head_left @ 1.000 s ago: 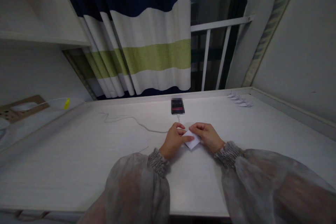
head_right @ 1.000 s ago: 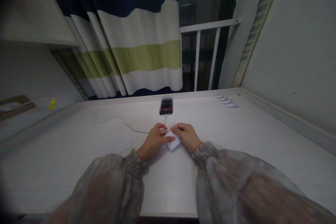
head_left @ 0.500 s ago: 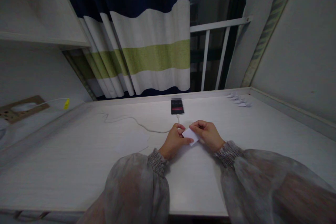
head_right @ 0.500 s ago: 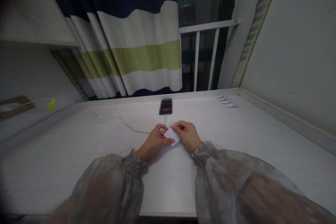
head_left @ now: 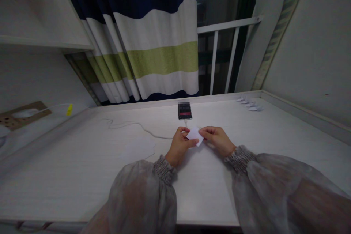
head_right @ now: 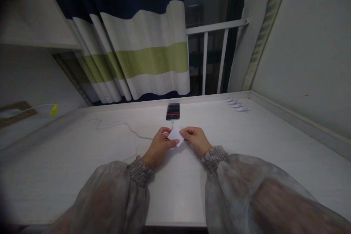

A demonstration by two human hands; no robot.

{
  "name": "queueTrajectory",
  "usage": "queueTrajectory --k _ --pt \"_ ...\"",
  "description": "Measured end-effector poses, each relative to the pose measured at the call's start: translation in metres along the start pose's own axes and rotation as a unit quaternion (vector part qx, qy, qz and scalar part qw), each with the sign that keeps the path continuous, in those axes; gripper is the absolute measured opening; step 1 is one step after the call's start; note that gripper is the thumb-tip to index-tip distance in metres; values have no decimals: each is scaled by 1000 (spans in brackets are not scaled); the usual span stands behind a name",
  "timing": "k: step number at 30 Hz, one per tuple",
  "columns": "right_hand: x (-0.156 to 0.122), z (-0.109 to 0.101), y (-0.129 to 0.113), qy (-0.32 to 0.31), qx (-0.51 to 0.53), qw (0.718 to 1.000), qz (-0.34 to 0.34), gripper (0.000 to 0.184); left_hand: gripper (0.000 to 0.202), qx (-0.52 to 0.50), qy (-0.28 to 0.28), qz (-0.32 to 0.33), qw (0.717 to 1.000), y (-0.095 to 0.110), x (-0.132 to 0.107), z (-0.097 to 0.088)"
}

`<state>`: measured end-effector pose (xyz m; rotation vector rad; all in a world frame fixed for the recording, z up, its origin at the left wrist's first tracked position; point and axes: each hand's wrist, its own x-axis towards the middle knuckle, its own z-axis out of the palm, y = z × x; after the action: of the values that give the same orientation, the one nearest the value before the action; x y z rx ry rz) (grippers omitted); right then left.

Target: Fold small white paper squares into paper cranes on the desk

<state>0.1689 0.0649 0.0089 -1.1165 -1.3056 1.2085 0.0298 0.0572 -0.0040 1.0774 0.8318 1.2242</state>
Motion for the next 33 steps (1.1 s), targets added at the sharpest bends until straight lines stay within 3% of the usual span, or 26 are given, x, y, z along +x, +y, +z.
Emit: queueTrajectory --k 5,13,21,25,29,33 --pt "-1 -1 -2 4 -3 1000 30 25 49 5 19 6 1000 -2 1 -1" --pt "-1 -3 -8 21 -29 999 -6 20 51 12 10 13 1000 -2 2 1" --pt "2 -7 -6 -38 0 999 16 20 49 -5 5 21 1000 -2 2 -4" --pt "4 -9 -3 -34 -58 997 24 22 49 5 21 25 999 -5 3 -4" --pt "3 -10 -1 -26 -155 987 -39 19 50 50 18 8 999 -5 4 -3" --pt "3 -12 3 -54 -185 980 -59 17 34 72 38 0 997 -1 5 -4"
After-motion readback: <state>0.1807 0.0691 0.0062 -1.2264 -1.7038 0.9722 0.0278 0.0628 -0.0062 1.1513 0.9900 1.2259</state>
